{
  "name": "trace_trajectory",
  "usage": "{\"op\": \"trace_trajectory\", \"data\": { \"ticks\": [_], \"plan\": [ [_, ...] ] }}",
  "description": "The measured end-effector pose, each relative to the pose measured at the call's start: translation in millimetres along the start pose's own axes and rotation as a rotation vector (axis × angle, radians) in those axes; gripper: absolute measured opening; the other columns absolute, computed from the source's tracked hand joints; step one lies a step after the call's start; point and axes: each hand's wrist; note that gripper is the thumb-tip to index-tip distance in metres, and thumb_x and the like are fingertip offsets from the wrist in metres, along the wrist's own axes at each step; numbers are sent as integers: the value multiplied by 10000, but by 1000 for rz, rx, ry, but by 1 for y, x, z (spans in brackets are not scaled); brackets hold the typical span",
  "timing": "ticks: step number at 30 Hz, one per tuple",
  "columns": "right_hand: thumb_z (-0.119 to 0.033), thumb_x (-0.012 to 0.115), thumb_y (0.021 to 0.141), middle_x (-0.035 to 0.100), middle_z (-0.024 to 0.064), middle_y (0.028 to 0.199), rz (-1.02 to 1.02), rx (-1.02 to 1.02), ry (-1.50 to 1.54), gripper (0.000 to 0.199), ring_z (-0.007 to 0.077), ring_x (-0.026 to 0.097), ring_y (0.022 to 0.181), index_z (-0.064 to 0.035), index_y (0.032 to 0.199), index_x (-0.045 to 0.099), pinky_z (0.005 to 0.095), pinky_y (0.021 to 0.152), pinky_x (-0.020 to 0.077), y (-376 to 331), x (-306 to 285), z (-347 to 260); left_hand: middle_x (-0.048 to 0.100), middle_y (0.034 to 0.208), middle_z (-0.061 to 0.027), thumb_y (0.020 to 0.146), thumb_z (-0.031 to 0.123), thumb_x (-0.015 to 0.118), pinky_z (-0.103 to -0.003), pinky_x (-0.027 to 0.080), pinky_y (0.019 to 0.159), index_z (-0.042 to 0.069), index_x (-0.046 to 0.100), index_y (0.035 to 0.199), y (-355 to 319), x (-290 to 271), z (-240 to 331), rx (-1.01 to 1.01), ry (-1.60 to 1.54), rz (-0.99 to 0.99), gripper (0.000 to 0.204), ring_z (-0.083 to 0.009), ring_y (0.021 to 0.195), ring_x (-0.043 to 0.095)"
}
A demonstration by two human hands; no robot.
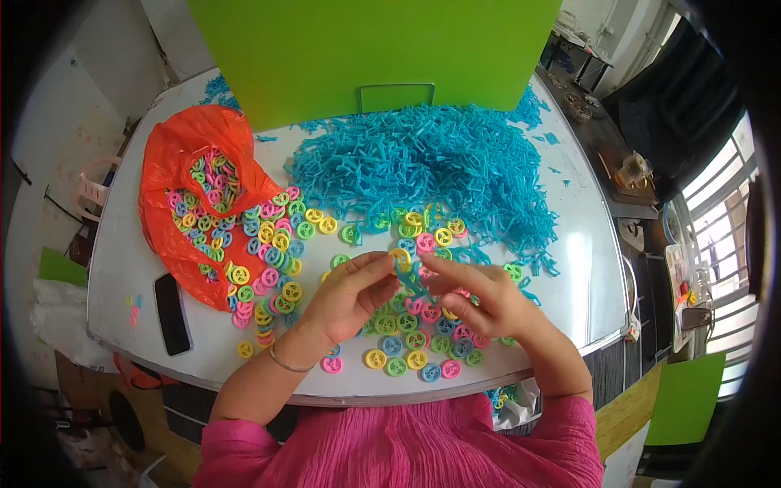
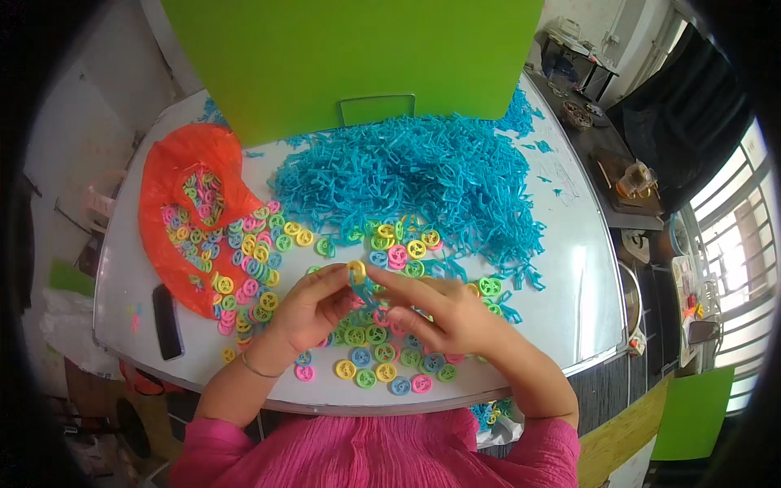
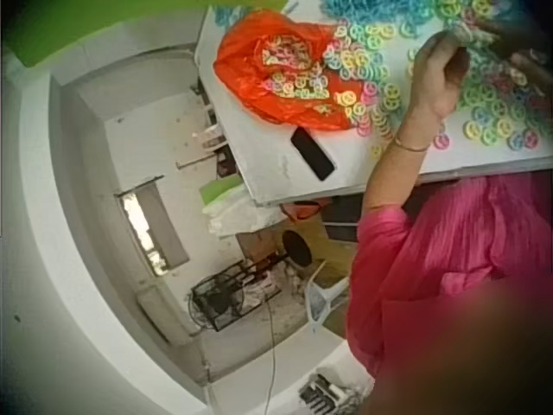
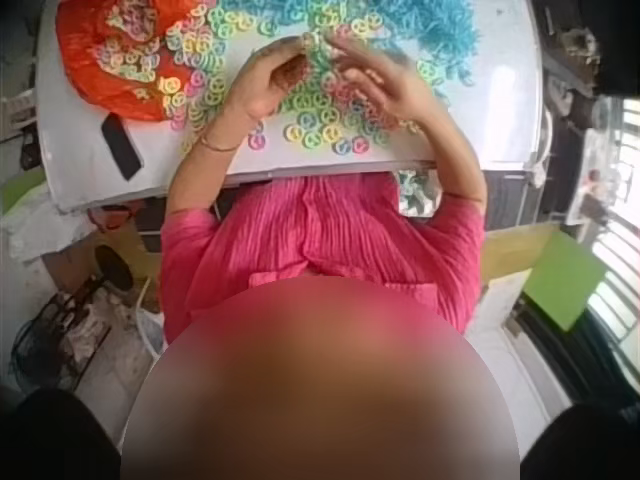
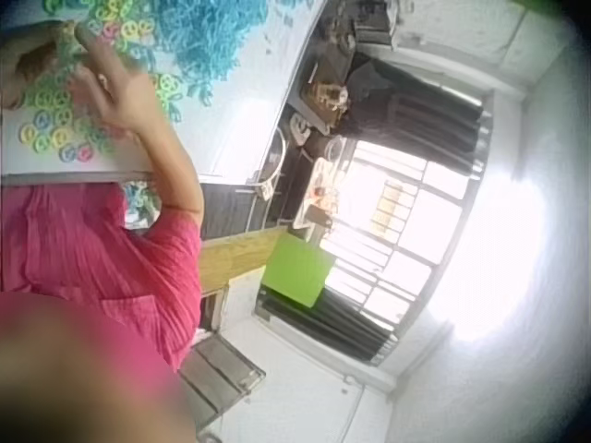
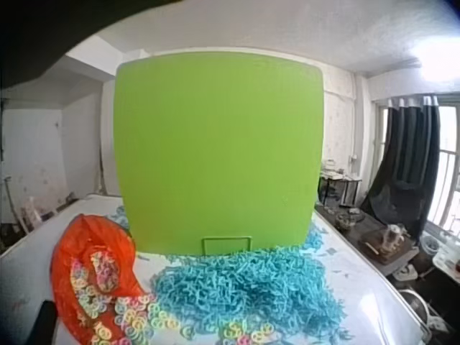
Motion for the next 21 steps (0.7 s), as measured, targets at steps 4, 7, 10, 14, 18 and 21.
{"op": "trace_trajectory", "data": {
  "ticks": [4, 7, 10, 14, 18, 21],
  "plan": [
    [-117, 718, 800, 642, 152, 1160, 241, -803, -797, 375, 282, 649, 976, -82, 1165, 640, 338, 816, 519, 14, -9, 2, 667, 986, -35, 933, 183, 624, -249, 554, 760, 45, 629, 1105, -1, 7, -4, -76, -25, 39, 221, -114, 830, 649],
    [-81, 705, 809, 636, 162, 1144, 144, -899, -591, 296, 280, 639, 986, -34, 1095, 646, 354, 842, 502, 17, -5, 11, 671, 985, -45, 934, 216, 625, -252, 540, 714, 41, 639, 1083, -3, 10, -5, -54, 178, 36, 231, -119, 803, 643],
    [-97, 668, 863, 634, 159, 1123, 121, -647, -144, 192, 278, 623, 1026, -9, 1031, 634, 380, 887, 484, 9, -4, 18, 663, 969, -55, 922, 206, 629, -278, 516, 693, 48, 659, 1067, 9, -2, 12, 273, 824, 256, 216, -149, 819, 636],
    [-135, 574, 953, 651, 148, 1049, 93, -179, 412, 138, 268, 611, 1060, -5, 996, 583, 400, 923, 475, 3, -1, 11, 632, 947, -92, 852, 141, 675, -357, 492, 720, 48, 685, 1018, 25, -50, 34, 934, 1905, 619, 191, -249, 834, 622],
    [-109, 535, 968, 655, 147, 1010, 69, -210, 529, 113, 265, 625, 1040, -8, 1017, 552, 408, 927, 477, 6, 2, 15, 621, 951, -114, 814, 108, 691, -385, 487, 752, 34, 682, 1006, 25, -50, 35, 877, 1936, 599, 206, -301, 848, 603],
    [-77, 512, 969, 654, 139, 975, 52, -101, 732, 94, 258, 648, 994, -9, 1029, 534, 401, 899, 501, 5, 0, 17, 622, 932, -115, 821, 107, 684, -387, 495, 740, 31, 680, 999, 21, -42, 37, 751, 1815, 553, 194, -302, 815, 609]
  ]
}}
Point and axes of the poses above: each hand's wrist, its own y-axis towards the middle knuckle, its own x-axis out of the palm, z = x × y
